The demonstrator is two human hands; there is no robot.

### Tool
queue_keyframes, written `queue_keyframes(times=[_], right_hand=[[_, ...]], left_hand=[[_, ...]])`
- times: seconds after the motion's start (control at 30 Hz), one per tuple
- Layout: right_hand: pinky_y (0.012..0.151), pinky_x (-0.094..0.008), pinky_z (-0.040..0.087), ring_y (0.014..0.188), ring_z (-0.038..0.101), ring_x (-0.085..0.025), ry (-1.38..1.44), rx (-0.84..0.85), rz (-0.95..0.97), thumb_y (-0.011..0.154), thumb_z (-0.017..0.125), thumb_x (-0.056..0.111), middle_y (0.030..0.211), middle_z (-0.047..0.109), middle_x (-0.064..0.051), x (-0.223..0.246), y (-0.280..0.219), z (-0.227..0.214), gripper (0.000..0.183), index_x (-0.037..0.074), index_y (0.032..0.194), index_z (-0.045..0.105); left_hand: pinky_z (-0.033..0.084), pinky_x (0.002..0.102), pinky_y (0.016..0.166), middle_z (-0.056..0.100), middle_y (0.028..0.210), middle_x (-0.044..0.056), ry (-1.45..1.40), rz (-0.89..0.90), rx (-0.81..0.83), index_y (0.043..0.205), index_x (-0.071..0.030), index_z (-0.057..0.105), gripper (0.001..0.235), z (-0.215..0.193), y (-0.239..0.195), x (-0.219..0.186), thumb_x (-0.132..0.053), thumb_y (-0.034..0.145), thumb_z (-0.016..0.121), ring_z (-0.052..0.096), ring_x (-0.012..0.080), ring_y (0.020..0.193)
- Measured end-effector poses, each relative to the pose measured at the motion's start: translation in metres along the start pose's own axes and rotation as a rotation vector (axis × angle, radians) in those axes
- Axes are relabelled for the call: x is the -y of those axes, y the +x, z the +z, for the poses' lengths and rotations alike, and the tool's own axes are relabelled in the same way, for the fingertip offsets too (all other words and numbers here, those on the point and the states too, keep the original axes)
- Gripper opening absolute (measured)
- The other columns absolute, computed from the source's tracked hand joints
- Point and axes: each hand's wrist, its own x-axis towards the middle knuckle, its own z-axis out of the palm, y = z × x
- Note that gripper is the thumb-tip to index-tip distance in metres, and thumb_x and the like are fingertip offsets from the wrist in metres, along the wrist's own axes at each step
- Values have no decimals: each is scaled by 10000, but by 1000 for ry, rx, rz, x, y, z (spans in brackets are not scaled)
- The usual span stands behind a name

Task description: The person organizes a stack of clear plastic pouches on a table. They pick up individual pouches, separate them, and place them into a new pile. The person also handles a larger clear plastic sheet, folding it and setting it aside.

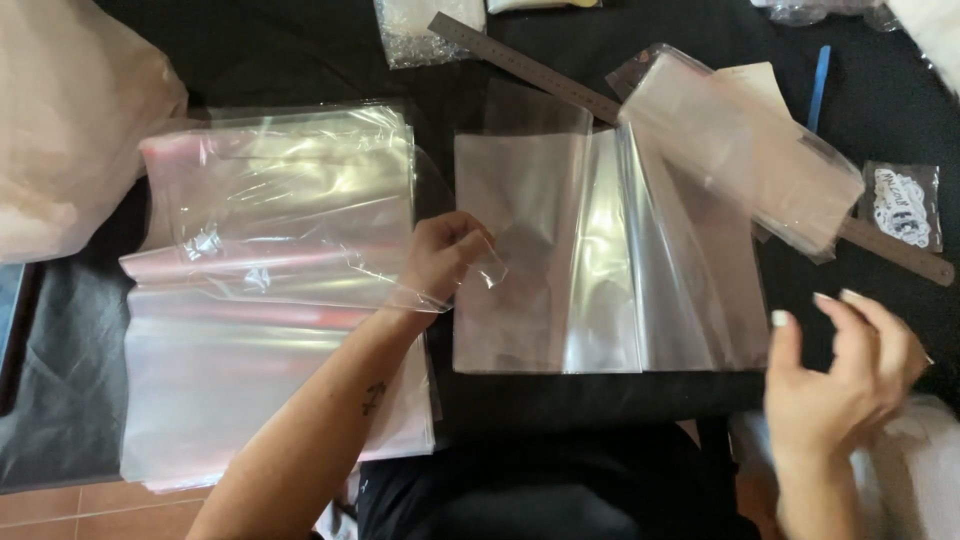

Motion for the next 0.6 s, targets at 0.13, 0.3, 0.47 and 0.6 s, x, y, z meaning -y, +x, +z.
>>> queue_keyframes(times=[0.13,0.3,0.47,0.6], right_hand=[[1018,-497,475,1102,627,-383,440,73,-212,913,717,323,1127,661,-186,118,46,-1,381,-40,1027,726],[992,-433,523,1237,510,-286,254,232,-520,670,951,395,1238,588,-120,194,57,26,674,86,1179,636],[813,-358,558,912,700,-226,590,103,-269,832,768,120,895,686,10,169,48,50,48,142,854,732],[791,-344,541,877,706,-247,760,176,157,872,804,73,895,722,-53,121,61,24,79,76,864,725]], left_hand=[[326,264,459,632,599,59,-46,-43,27,676,-25,689,154,0,-3,-1,-140,691,588,465,118,495],[449,251,666,651,635,22,-155,75,36,631,-73,696,253,-1,1,15,-152,869,655,585,108,639],[458,287,639,655,687,119,-40,-28,-85,744,-84,771,291,7,1,7,-344,846,693,583,180,671],[522,382,893,745,928,179,-72,-51,-163,949,-112,806,458,6,1,2,-504,963,570,701,282,900]])
